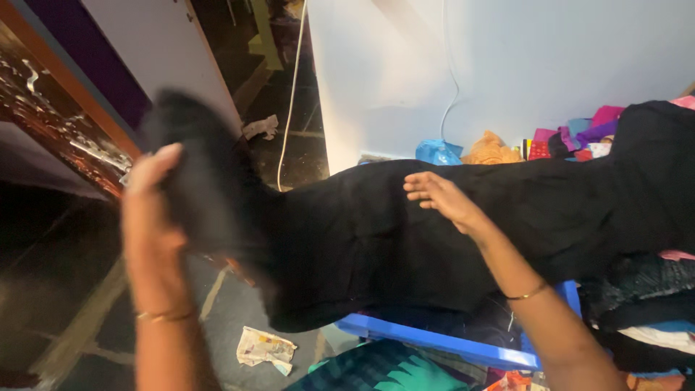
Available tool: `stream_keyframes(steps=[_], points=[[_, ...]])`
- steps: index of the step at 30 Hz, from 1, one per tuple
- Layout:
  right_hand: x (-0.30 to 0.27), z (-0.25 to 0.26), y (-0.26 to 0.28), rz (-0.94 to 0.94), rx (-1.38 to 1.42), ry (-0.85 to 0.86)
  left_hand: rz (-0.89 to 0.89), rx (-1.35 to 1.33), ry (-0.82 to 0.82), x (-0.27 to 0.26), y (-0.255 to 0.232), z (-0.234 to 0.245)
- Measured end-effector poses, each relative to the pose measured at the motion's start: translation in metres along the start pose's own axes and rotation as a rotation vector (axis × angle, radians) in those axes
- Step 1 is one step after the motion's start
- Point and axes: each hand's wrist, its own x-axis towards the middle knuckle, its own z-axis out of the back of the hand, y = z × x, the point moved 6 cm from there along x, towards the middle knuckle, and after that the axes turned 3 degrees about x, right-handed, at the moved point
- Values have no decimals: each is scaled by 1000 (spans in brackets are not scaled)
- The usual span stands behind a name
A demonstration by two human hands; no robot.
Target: The person folds several garments from a blue basket, including a white cloth, a black top, and a red shirt, placing each folded item on a nearby surface. The person handles each item one at a time, smoothing and folding them neatly.
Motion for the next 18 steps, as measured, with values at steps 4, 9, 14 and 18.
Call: stream_keyframes(steps=[4,9,14,18], points=[[-34,44,13,-208,178,-40,29,-98,506,-44,24,-137],[-74,98,17,-159,476,42,58,131,746,-100,143,-281],[-69,111,-27,-139,486,36,-334,368,1065,-162,259,-330],[-52,109,-69,-248,288,-204,-159,765,1134,-171,325,-309]])
